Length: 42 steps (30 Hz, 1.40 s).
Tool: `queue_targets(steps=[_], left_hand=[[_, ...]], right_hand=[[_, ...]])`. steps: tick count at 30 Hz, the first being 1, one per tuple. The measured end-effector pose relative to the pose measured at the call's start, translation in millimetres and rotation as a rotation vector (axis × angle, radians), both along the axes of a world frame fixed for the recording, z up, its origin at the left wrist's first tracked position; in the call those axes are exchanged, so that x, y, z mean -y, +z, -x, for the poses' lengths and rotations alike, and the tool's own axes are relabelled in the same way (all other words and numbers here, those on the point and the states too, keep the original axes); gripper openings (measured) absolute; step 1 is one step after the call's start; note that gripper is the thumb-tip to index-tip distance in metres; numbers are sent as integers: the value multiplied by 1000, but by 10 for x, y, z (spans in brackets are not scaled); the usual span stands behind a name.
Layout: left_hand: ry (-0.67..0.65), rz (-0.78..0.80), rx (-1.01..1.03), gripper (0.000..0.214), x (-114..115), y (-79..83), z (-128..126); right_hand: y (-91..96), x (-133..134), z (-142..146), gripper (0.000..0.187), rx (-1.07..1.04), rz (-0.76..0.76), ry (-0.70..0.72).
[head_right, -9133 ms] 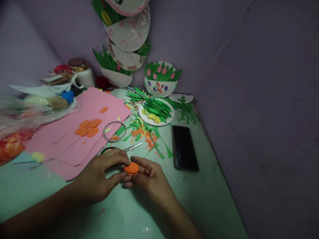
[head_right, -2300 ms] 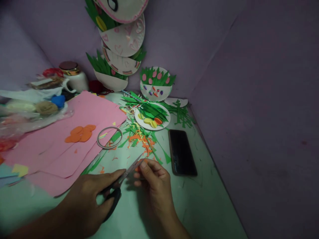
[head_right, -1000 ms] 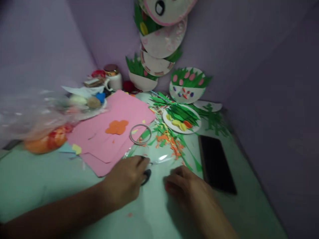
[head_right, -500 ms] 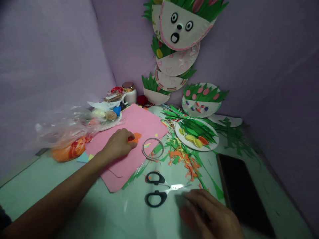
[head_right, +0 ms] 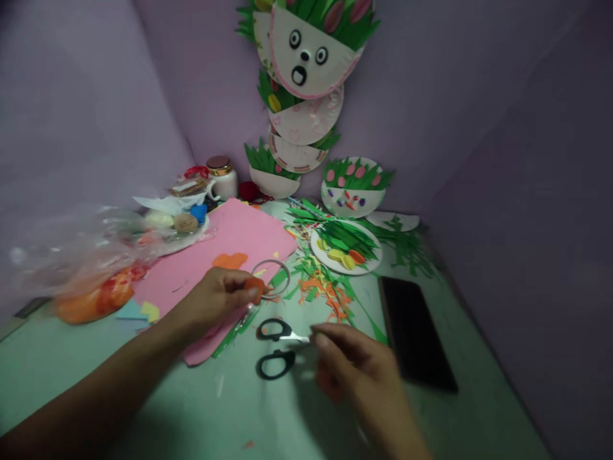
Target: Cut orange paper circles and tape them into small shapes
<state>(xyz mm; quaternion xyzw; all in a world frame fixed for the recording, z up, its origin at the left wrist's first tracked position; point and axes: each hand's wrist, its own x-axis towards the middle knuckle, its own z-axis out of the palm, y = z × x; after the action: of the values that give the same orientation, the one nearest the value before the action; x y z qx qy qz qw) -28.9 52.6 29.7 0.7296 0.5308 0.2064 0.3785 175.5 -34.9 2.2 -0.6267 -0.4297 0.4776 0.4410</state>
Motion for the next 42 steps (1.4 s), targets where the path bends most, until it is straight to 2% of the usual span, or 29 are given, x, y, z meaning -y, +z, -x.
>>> queue_targets(steps=[2, 4, 6, 8, 10, 13, 16, 19, 22, 25, 28, 30, 33, 35, 38, 42], left_hand=[[-74, 126, 138, 17, 166, 10, -164], [-78, 280, 284, 32, 288, -9, -297], [-78, 347, 339, 49, 362, -49, -374], [-88, 265, 270, 51, 411, -106, -386], [-108, 77, 117, 47, 454, -179, -350], [-229, -229, -147, 39, 512, -277, -281], [-181, -311, -71, 28, 524, -273, -278], [-54, -109, 97, 19, 487, -177, -339], [-11, 208, 263, 18, 450, -117, -396], [23, 406, 389, 21, 443, -135, -410], [19, 493, 430, 20, 456, -174, -404], [35, 531, 452, 19, 469, -195, -404], [146, 545, 553, 19, 491, -226, -416], [192, 551, 639, 20, 504, -253, -424], [174, 591, 698, 20, 516, -288, -429], [116, 638, 667, 19, 516, -296, -431]], right_hand=[[45, -37, 163, 32, -165, 51, -22], [44, -64, 272, 35, -238, 62, -18], [11, -74, 304, 34, -306, 68, -33], [-35, -70, 269, 33, -404, 96, -140], [-78, -65, 200, 34, -522, 137, -272], [-115, -61, 106, 36, -614, 147, -360], [-128, -46, 62, 36, -603, 129, -326], [-136, -22, 58, 34, -577, 162, -238], [-121, -6, 82, 32, -507, 160, -205], [-68, 11, 127, 23, -377, 96, -117], [-16, 40, 174, 16, -219, 2, -29], [-8, 58, 196, 20, -175, -34, -29], [-31, 60, 209, 33, -270, -11, -59], [-48, 46, 206, 34, -354, 20, -71], [-51, 20, 189, 28, -364, 46, -63], [-48, 20, 156, 23, -283, 31, 8]])
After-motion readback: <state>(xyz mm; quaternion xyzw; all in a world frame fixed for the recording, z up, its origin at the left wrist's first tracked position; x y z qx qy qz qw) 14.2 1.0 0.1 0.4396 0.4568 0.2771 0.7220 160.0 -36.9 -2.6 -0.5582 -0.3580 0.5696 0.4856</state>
